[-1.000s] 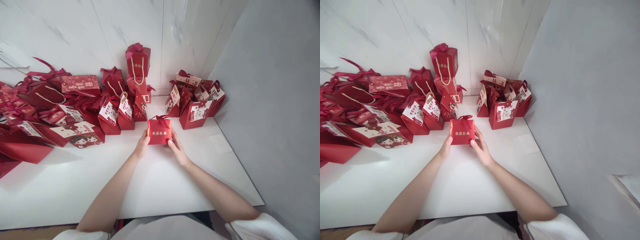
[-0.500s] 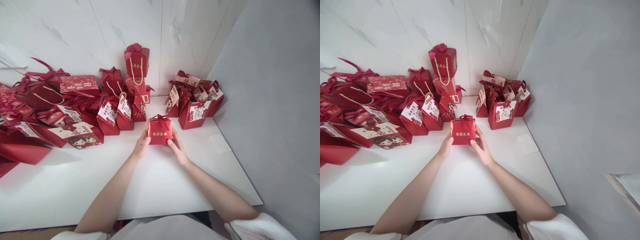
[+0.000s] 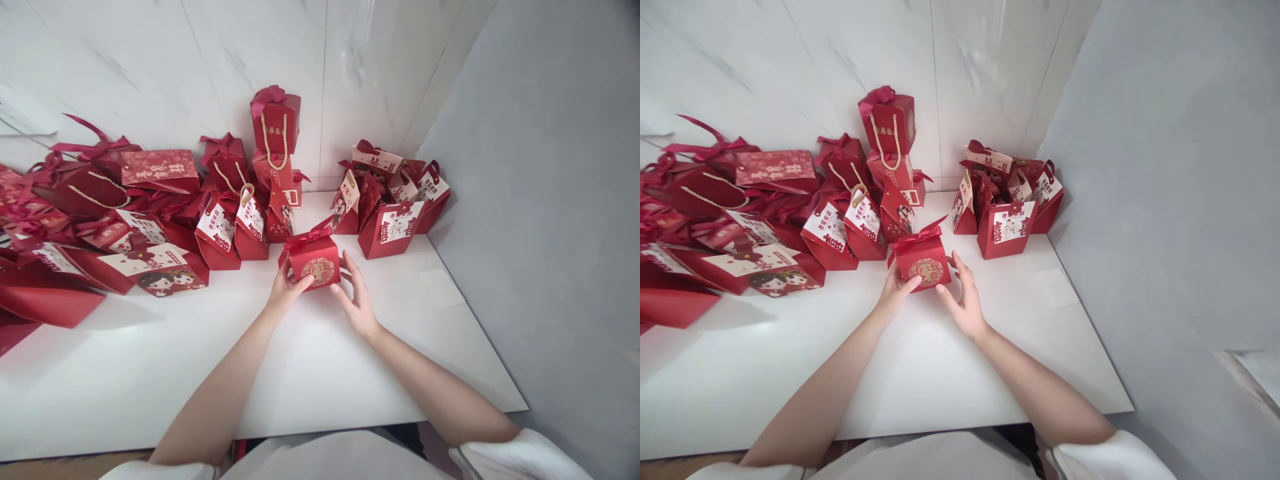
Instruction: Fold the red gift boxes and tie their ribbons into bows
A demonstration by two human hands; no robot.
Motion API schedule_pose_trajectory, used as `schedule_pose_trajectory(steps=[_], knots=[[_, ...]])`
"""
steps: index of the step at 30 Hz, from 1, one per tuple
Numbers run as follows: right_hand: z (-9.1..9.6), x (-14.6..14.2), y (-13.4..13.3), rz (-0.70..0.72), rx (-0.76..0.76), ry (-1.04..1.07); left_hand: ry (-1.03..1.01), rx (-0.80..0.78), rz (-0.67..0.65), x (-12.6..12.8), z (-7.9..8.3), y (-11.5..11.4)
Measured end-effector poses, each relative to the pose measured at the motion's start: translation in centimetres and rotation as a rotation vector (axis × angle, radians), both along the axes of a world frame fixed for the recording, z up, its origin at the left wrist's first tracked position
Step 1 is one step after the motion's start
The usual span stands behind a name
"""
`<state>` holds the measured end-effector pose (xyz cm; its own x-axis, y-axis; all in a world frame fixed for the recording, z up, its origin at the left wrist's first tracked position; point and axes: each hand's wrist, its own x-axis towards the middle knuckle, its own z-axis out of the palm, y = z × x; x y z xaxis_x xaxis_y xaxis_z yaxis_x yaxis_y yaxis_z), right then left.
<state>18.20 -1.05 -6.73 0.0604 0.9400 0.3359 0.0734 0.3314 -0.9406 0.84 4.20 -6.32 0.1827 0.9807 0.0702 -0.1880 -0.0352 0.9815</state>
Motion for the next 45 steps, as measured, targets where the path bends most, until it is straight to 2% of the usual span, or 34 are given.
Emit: schedule_pose_trajectory(steps=[4, 8, 15, 25, 29, 33, 36, 38, 41, 45], knots=[[0.1, -0.1, 0.3, 0.078, -0.114, 0.126, -0.088, -0.048, -0.118, -0.5, 0.2, 0.0], [0.5, 0.2, 0.7, 0.149, -0.156, 0.186, -0.17, -0.116, -0.218, -0.6, -0.2, -0.1], [0.6, 0.4, 1.1, 0.155, -0.158, 0.192, -0.182, -0.153, -0.18, -0.6, -0.6, 0.1], [0.7, 0.4, 1.1, 0.151, -0.163, 0.18, -0.168, -0.194, -0.195, -0.6, 0.0, 0.1], [0.0, 0.3, 1.2, 0.112, -0.152, 0.156, -0.108, -0.197, -0.172, -0.2, 0.2, 0.0], [-0.9, 0.4, 1.2, 0.011, -0.052, 0.015, -0.06, -0.118, -0.062, 0.2, 0.3, -0.2], [-0.7, 0.6, 0.8, 0.002, 0.081, -0.146, -0.103, -0.033, -0.108, 0.1, 0.3, -0.2], [-0.2, 0.7, 0.4, 0.01, 0.178, -0.25, -0.121, -0.037, -0.174, -0.2, 0.2, -0.1], [0.4, 0.8, -0.1, 0.024, 0.275, -0.335, -0.163, -0.195, -0.272, -0.8, 0.2, -0.1], [0.8, 0.8, -0.2, -0.02, 0.304, -0.347, -0.278, -0.454, -0.462, -0.7, 0.7, -0.6]])
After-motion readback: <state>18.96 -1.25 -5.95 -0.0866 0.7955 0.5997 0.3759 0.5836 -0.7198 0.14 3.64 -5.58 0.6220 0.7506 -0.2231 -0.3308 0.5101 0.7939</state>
